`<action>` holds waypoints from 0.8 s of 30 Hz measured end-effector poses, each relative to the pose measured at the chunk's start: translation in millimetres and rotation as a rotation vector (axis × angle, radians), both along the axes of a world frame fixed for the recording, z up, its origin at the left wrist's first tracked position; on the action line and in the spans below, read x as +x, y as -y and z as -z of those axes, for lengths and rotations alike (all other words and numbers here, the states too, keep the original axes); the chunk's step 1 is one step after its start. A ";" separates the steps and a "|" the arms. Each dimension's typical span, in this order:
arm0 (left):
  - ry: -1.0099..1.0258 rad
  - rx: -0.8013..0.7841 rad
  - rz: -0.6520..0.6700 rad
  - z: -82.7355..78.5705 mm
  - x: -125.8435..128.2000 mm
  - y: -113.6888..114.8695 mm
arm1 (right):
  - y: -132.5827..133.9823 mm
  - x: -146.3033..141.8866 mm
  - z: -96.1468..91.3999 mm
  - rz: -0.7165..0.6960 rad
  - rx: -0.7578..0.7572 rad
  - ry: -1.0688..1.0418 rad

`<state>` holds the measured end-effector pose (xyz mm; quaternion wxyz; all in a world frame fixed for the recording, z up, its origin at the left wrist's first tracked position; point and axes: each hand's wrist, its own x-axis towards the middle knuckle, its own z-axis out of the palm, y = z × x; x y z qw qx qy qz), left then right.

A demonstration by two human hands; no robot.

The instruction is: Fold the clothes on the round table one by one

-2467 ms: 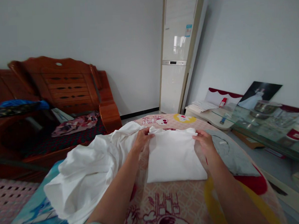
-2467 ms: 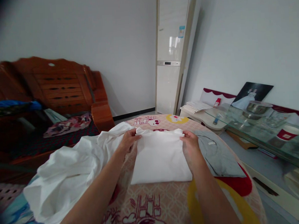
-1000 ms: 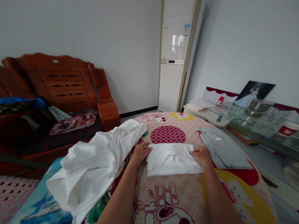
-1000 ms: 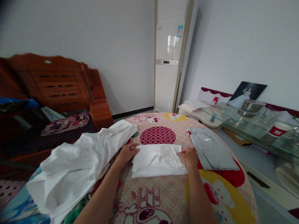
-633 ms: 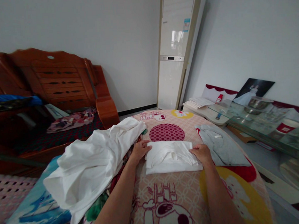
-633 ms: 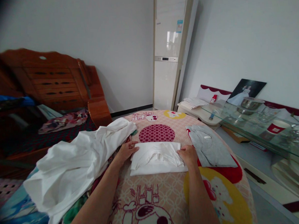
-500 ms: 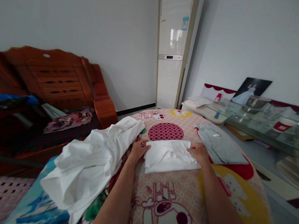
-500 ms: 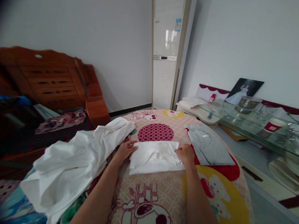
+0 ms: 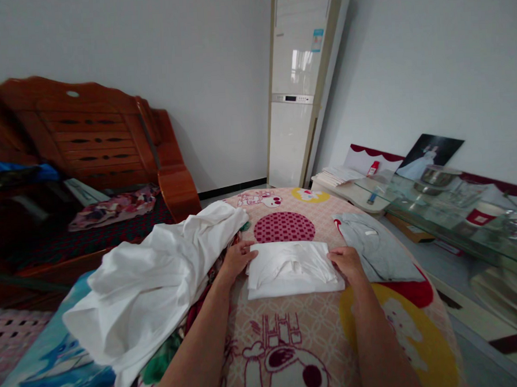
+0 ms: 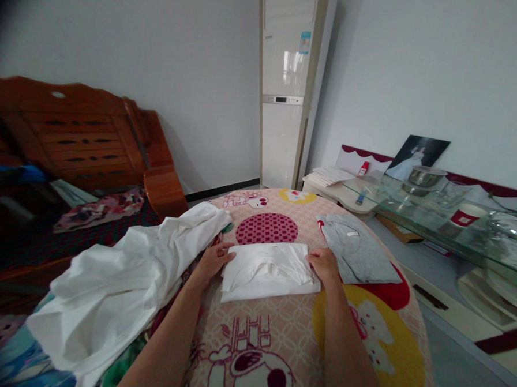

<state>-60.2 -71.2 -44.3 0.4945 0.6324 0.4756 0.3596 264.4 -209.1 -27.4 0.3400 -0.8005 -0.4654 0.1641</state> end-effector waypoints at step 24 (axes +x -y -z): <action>0.018 -0.002 0.017 -6.1 1.2 5.2 | 17.4 -9.8 -27.7 -0.085 -0.051 -0.215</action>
